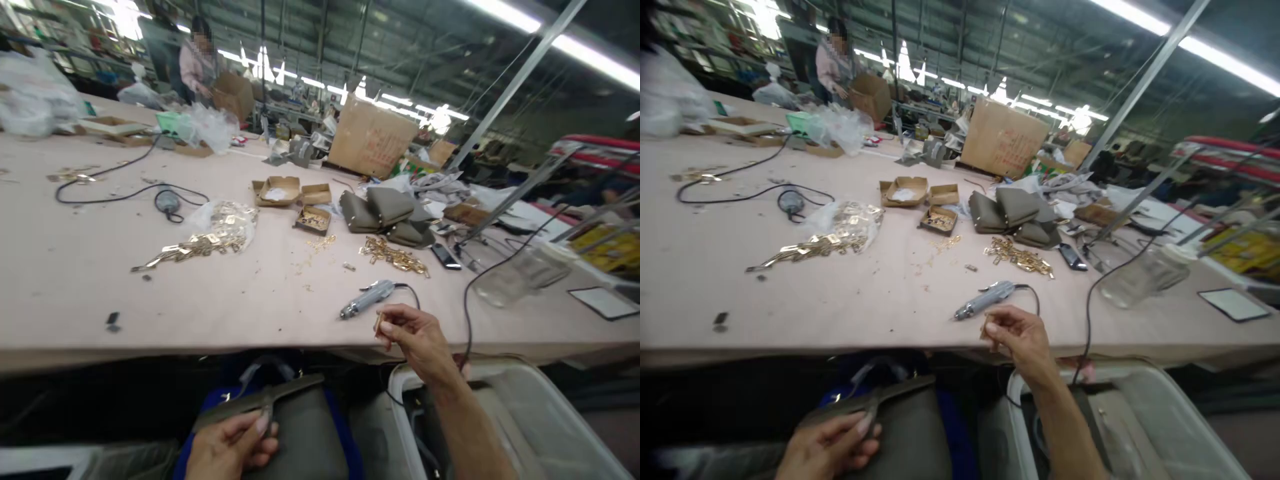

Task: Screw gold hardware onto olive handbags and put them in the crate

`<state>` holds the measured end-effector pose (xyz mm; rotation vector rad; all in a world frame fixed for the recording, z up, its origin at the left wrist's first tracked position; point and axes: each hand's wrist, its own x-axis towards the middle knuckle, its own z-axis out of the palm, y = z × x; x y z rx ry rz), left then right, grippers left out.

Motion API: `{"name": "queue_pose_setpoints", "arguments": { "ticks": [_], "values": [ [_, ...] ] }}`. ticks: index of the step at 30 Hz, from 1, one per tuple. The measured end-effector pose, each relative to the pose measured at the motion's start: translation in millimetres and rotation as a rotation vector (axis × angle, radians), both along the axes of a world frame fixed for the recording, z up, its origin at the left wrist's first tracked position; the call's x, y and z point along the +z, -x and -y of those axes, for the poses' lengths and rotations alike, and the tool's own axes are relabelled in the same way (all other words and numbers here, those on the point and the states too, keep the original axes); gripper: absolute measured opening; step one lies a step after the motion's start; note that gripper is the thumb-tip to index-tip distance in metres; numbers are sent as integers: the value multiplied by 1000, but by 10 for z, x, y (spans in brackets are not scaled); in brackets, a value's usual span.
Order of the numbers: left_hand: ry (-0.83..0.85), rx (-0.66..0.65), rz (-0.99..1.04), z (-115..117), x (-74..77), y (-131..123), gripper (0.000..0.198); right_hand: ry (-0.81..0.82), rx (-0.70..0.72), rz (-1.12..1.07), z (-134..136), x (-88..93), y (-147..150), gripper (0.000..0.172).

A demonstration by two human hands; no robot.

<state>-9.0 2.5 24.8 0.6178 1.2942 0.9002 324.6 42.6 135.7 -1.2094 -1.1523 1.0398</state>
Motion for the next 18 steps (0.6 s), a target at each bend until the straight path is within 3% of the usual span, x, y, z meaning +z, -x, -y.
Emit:
{"name": "queue_pose_setpoints", "arguments": {
  "ticks": [4,9,14,18],
  "values": [
    [-31,-69,57,68,163,6,49,166,117,-117,259,-348,786,29],
    [-34,-76,122,129,164,52,44,336,277,-170,432,-694,1445,34],
    [-82,-186,132,168,165,101,37,414,326,-162,430,-876,1668,40],
    [-95,-183,161,175,134,114,32,420,319,-87,411,-969,1694,38]
  ]
}}
